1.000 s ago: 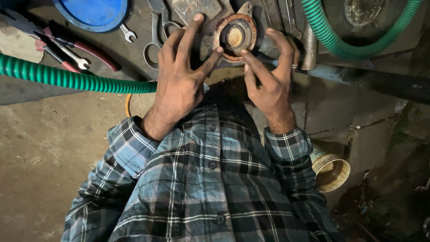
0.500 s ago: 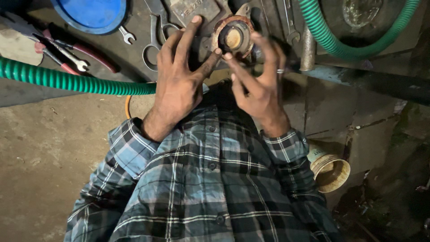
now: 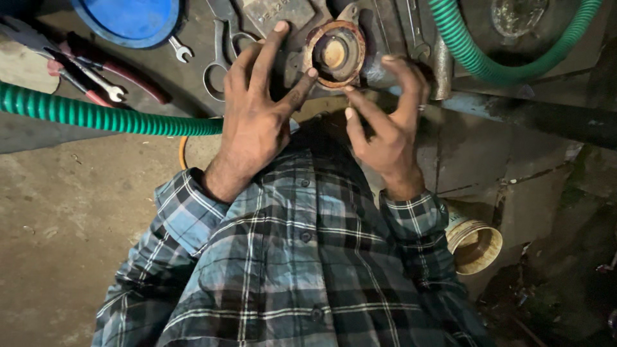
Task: The person handles a circular gasket and a metal housing, pressing the gasket into place. They then pick up a small gear and a metal rod, moving them around the workbench before placing them down.
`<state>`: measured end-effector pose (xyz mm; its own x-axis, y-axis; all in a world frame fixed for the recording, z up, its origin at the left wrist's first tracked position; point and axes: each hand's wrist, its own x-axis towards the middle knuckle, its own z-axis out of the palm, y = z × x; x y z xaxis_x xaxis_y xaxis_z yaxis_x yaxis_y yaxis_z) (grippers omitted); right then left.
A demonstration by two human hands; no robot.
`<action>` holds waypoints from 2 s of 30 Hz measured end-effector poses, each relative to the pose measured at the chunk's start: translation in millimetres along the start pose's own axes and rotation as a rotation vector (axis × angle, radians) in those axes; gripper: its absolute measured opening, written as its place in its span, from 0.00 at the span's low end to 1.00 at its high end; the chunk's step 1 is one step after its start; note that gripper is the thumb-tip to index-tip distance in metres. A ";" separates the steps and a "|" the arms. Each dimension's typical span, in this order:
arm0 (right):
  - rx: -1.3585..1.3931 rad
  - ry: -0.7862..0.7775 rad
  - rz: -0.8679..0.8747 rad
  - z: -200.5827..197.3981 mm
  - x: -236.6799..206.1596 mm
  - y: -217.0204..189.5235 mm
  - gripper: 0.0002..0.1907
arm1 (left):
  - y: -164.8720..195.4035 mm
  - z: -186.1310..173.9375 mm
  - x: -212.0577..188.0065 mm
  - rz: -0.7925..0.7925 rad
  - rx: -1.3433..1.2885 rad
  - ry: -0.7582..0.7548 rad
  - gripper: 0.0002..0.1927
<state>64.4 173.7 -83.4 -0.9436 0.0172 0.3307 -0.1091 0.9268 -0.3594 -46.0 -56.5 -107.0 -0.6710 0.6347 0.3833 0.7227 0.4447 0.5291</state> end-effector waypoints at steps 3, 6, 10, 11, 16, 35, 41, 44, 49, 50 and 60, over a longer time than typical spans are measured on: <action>0.080 0.115 0.064 2.8 -1.4 10.5 0.21 | 0.1 -1.3 -0.1 -0.006 0.000 -0.006 0.25; 0.015 0.050 0.086 1.0 -4.3 15.4 0.23 | 0.4 -1.9 -0.2 0.001 0.023 -0.009 0.26; -0.027 0.053 -0.034 9.5 2.1 12.7 0.28 | 0.3 -1.4 -0.3 -0.002 0.032 -0.009 0.28; -0.046 0.029 -0.070 11.6 3.6 9.7 0.29 | 0.3 -1.3 -0.5 -0.002 0.029 -0.004 0.27; -0.154 -0.129 -0.059 8.7 -0.5 -10.3 0.27 | -0.6 -2.4 -2.7 0.027 0.068 0.007 0.28; 0.028 0.066 0.035 2.1 -0.2 23.7 0.22 | -2.4 -4.7 -1.0 0.004 0.039 -0.035 0.27; 0.054 0.055 0.081 1.1 9.1 16.4 0.21 | -8.7 -4.3 -3.6 0.024 0.044 -0.042 0.31; 0.042 0.062 0.051 2.7 13.7 17.0 0.21 | -9.1 -5.3 0.1 0.014 0.055 -0.031 0.30; 0.030 0.040 0.011 5.3 19.8 19.5 0.23 | -9.1 -19.3 15.7 0.043 0.051 0.006 0.24; 0.035 0.019 0.006 6.7 23.2 21.1 0.24 | -11.6 -17.6 26.4 0.088 0.100 0.045 0.22; -0.038 -0.106 -0.045 13.4 45.7 20.0 0.33 | -31.1 -9.9 70.4 0.190 0.201 -0.025 0.16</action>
<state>14.9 188.0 -87.2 -0.9660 -0.0622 0.2510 -0.1416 0.9394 -0.3123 -117.3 -31.9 -88.9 -0.5176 0.7330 0.4414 0.8554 0.4307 0.2877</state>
